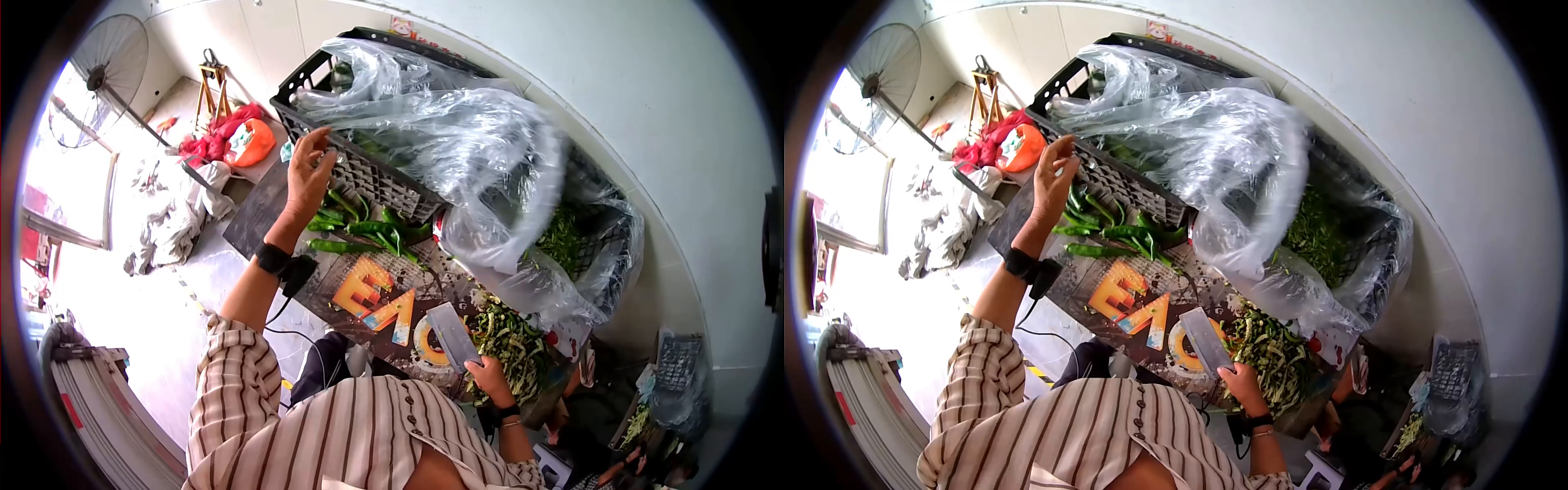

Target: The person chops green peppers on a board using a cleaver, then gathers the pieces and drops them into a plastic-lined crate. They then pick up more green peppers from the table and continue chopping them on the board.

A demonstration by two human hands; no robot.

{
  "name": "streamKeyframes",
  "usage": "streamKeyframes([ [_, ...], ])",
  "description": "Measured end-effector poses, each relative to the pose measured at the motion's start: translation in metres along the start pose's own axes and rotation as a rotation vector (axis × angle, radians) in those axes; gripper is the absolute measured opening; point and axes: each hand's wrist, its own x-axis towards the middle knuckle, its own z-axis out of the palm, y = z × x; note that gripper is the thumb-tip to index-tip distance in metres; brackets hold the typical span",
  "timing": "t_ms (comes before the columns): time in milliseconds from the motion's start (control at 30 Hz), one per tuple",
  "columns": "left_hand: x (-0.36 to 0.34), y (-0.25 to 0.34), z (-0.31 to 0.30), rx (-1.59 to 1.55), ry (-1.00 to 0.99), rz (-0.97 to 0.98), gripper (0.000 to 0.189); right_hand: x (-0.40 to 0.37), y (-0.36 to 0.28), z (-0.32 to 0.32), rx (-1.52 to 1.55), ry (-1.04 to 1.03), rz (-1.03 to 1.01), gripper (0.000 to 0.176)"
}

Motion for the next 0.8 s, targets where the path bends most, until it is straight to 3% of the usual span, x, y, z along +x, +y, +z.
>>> streamKeyframes([
  [133, -0.047, -0.053, -0.038, 0.364, -0.092, -0.122, 0.045, 0.009, -0.01, 0.012, 0.041, -0.041, 0.059, 0.026],
  [200, -0.083, -0.105, -0.057, 0.49, -0.174, -0.06, 0.052, 0.015, -0.014, 0.02, 0.187, -0.083, 0.102, 0.024],
  [300, -0.125, -0.103, -0.073, 0.633, -0.295, -0.211, 0.067, 0.03, -0.012, 0.033, 0.267, -0.114, 0.188, 0.024],
  [567, -0.173, -0.131, -0.095, 0.646, -0.293, -0.226, 0.068, 0.061, -0.003, 0.066, 0.324, -0.046, 0.246, 0.035],
  [800, -0.186, -0.149, -0.098, 0.615, -0.314, -0.247, 0.071, 0.063, -0.003, 0.067, 0.311, -0.05, 0.27, 0.027],
])
